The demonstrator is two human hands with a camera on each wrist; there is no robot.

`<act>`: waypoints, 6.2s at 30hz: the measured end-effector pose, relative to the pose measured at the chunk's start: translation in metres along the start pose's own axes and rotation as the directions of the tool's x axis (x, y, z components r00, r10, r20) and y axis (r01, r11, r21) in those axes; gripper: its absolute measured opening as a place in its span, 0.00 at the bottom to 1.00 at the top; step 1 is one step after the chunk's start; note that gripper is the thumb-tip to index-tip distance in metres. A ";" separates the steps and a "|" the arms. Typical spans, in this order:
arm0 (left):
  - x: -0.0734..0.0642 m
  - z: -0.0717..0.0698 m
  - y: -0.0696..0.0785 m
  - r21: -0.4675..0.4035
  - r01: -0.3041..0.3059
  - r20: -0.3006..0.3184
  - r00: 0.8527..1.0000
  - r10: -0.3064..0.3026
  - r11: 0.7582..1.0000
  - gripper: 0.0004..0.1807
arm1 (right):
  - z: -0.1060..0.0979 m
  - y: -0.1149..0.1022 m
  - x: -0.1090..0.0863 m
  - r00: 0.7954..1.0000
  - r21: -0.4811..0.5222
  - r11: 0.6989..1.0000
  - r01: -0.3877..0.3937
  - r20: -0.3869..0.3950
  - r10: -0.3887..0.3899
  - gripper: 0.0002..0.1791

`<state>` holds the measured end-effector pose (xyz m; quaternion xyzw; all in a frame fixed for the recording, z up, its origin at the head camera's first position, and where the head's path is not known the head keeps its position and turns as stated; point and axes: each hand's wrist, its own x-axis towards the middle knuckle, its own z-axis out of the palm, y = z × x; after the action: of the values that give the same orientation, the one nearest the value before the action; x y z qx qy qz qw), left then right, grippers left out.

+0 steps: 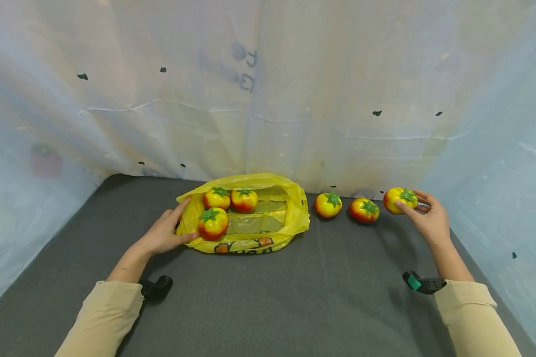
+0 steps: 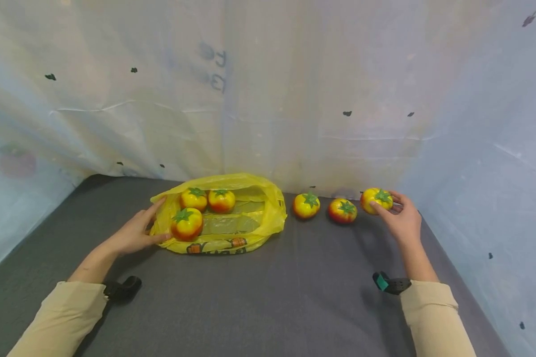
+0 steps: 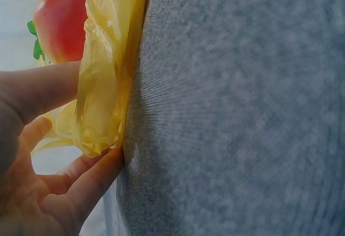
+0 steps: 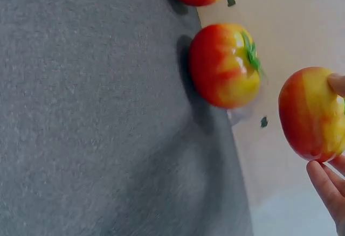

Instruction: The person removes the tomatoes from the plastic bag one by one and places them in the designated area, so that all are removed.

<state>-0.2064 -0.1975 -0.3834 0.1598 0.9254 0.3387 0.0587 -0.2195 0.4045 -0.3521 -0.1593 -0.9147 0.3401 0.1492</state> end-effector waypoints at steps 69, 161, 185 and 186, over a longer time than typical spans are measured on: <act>0.008 -0.003 0.007 0.018 0.041 -0.001 0.999 -0.041 0.999 0.54 | 0.025 -0.050 -0.027 0.998 0.084 0.996 0.038 -0.059 -0.033 0.32; 0.005 -0.001 0.007 0.011 0.074 0.008 0.997 -0.074 0.997 0.54 | 0.202 -0.208 -0.095 0.849 0.486 0.821 0.300 0.257 -0.463 0.25; 0.003 0.000 0.006 0.003 0.054 -0.010 0.999 -0.054 0.999 0.53 | 0.232 -0.222 -0.101 0.882 0.409 0.902 0.140 0.362 -0.301 0.31; 0.003 0.000 0.006 0.004 0.054 -0.009 0.999 -0.054 0.999 0.53 | 0.233 -0.222 -0.101 0.882 0.409 0.902 0.138 0.363 -0.300 0.31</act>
<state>-0.2074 -0.1920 -0.3798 0.1335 0.9303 0.3357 0.0633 -0.2589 0.0719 -0.3889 0.0546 -0.8563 0.5133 0.0156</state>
